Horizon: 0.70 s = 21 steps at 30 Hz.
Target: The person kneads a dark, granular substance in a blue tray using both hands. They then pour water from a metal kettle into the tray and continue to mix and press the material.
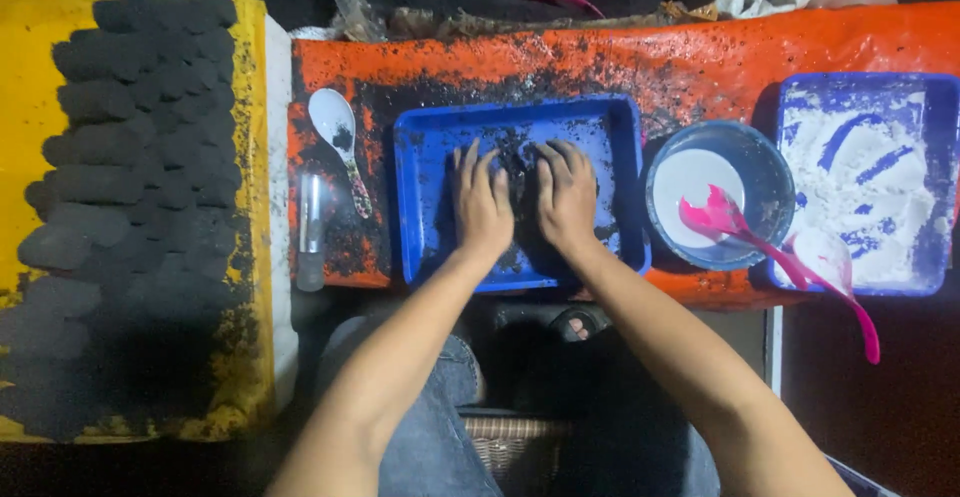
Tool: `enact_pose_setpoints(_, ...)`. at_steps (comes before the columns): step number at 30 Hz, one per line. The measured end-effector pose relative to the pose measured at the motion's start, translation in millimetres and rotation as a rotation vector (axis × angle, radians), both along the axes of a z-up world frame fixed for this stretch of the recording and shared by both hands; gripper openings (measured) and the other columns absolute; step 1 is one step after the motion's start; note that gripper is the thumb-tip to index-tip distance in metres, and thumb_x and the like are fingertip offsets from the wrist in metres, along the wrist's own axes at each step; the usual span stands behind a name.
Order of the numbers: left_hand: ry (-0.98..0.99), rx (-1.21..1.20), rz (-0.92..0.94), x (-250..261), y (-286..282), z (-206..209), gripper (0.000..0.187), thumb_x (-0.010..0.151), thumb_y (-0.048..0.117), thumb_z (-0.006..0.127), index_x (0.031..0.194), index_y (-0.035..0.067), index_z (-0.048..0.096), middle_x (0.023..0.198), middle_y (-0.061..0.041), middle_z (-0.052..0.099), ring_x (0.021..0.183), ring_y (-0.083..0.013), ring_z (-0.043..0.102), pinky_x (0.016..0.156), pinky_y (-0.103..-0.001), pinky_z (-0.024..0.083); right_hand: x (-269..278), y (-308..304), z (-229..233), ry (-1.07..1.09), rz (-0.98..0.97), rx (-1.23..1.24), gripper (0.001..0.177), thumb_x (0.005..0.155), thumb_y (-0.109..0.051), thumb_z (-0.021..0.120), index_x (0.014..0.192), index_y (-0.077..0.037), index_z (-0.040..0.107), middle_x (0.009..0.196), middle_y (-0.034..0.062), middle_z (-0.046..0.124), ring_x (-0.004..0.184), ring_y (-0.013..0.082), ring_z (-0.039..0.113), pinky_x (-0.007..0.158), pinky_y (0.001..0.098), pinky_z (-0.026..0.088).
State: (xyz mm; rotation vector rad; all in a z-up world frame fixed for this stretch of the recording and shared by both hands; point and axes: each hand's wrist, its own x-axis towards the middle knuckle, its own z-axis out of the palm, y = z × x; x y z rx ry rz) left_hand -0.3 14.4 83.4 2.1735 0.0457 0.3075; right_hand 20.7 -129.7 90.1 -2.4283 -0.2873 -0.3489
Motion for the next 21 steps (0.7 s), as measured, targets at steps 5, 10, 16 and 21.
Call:
enact_pose_setpoints(5,0.112,-0.022,-0.144,-14.2,-14.6,-16.6,0.052,0.11,0.018,0.037,0.152,-0.013,0.034,0.162,-0.038,0.025,0.15,-0.0573,0.019,0.121,-0.069,0.014,-15.6,10.3,-1.9,0.177,0.117,-0.074,0.043,0.111,-0.019,0.039,0.144,0.001,0.057,0.147,0.0272,0.055,0.142,0.0515,0.041,0.114,0.0703,0.028)
enact_pose_setpoints(10,0.26,0.101,-0.274,-6.4,-6.5,-25.7,0.058,0.11,0.033,0.035,0.14,-0.014,0.052,0.158,-0.033,0.038,0.155,-0.0444,0.025,0.125,-0.061,0.015,-7.8,4.1,-27.3,0.141,0.213,-0.316,0.057,0.104,-0.021,0.037,0.157,-0.005,0.042,0.158,0.0162,0.048,0.149,0.039,0.039,0.117,0.063,0.031)
enact_pose_setpoints(16,0.393,-0.509,0.045,5.9,21.1,-17.2,0.059,0.112,0.042,0.033,0.108,0.008,0.081,0.107,-0.015,0.077,0.115,-0.0262,0.07,0.1,-0.037,0.055,-1.6,0.7,-50.8,0.069,0.224,-0.367,0.058,0.102,-0.056,0.051,0.141,-0.014,0.063,0.144,0.0099,0.061,0.14,0.0327,0.052,0.111,0.0571,0.041)
enact_pose_setpoints(21,0.331,-0.14,-0.075,-19.6,25.2,8.6,0.048,0.11,0.036,0.039,0.114,0.008,0.077,0.104,-0.021,0.075,0.111,-0.0363,0.07,0.092,-0.052,0.054,16.2,-1.4,-101.6,-0.147,0.191,-0.516,0.031,0.086,-0.044,0.072,0.097,-0.016,0.075,0.104,0.0031,0.064,0.1,0.0254,0.06,0.084,0.0399,0.05)
